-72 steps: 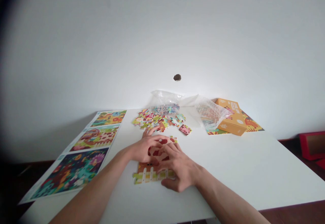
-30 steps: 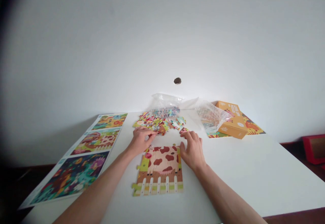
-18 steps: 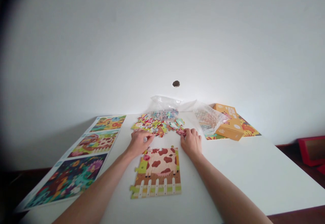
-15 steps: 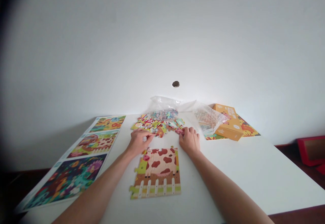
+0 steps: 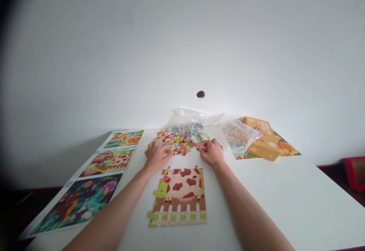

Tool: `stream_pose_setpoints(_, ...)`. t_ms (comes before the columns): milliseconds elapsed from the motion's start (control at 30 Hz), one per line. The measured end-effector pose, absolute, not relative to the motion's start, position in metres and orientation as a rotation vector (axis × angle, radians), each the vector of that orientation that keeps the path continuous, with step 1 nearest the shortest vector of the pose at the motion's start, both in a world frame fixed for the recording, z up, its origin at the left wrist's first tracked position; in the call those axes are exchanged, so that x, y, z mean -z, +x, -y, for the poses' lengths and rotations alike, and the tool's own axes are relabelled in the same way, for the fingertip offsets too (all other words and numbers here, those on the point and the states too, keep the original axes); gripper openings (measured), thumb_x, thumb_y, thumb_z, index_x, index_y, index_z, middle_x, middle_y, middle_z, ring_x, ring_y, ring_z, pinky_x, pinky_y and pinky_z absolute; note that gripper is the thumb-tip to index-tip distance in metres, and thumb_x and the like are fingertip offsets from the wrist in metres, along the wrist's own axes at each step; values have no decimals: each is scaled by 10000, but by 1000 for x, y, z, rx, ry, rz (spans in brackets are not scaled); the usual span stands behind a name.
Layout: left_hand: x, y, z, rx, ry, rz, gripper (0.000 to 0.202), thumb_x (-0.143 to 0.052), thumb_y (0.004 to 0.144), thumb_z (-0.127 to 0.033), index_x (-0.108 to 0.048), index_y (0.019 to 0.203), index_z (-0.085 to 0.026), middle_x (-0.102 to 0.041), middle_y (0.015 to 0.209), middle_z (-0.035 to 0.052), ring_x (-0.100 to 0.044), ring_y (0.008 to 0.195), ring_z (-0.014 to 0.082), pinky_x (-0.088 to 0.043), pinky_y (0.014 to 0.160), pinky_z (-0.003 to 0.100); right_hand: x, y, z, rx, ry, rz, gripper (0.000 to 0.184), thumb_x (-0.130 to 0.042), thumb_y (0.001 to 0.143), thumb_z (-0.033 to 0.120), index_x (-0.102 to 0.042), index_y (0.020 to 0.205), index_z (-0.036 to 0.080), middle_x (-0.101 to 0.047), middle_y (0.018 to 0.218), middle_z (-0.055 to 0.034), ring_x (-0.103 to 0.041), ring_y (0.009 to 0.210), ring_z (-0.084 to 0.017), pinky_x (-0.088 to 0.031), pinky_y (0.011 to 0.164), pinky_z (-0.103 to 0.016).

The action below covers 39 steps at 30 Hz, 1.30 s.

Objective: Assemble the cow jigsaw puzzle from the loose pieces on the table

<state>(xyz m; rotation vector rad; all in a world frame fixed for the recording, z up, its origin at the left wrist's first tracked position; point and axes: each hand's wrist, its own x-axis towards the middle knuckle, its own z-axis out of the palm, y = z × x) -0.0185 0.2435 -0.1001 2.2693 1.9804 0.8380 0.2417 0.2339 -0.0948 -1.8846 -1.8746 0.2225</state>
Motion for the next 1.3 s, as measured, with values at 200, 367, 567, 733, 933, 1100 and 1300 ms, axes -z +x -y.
stream_pose_setpoints(200,101,-18,-240,-699,2331,-1884,310,-681,794,-464,-739,1077,-353,-414,1511,59,-275,1419,400,-296,1090,625,90,234,-230,-240,-1734,2084,280,-596,796,204,-668,1066,224,-577,1070,-72,-560,999,-225,-379,855,-327)
stream_pose_setpoints(367,98,-18,-237,-666,2356,-1827,361,-708,771,-473,-722,1113,-360,-428,1495,72,-320,1394,381,-265,1105,630,90,230,-229,-198,-1678,2113,331,-551,845,177,-681,1141,247,-591,1171,-89,-515,1118,-257,-369,935,-382)
stream_pose_setpoints(567,99,-18,-238,-687,2375,-1779,391,-745,731,-485,-720,1094,-343,-462,1464,62,-350,1372,360,-268,1119,595,85,223,-220,-198,-1339,2351,379,-578,913,301,-620,1289,332,-489,1460,-40,-418,1284,-285,-332,1026,-474)
stream_pose_setpoints(733,100,-18,-239,-716,2347,-1801,345,-751,717,-495,-730,1021,-334,-507,1426,47,-363,1358,344,-259,1124,592,87,224,-220,-213,-1390,2294,230,-623,894,326,-715,1101,288,-533,1416,-48,-394,1320,-294,-317,1046,-499)
stream_pose_setpoints(933,99,-16,-238,-817,2347,-1796,334,-777,686,-412,-702,989,-291,-581,1344,47,-422,1309,329,-286,1110,552,92,226,-225,-223,-1418,2244,200,-647,866,284,-722,1050,273,-583,1329,-54,-424,1286,-285,-332,1034,-481)
stream_pose_setpoints(1100,100,-18,-242,-969,2301,-1868,394,-703,748,-220,-644,1133,-278,-705,1142,36,-564,1154,280,-333,1062,490,95,226,-227,-206,-1463,2209,127,-628,866,264,-727,945,257,-608,1274,-51,-484,1192,-276,-362,989,-463)
stream_pose_setpoints(1300,97,-20,-244,-1222,2214,-1819,389,-691,811,-202,-627,1189,-268,-724,1068,41,-639,1036,254,-423,962,416,87,225,-222,-202,-1382,2273,360,-624,864,267,-663,1217,327,-543,1396,-45,-421,1288,-297,-333,1034,-495)
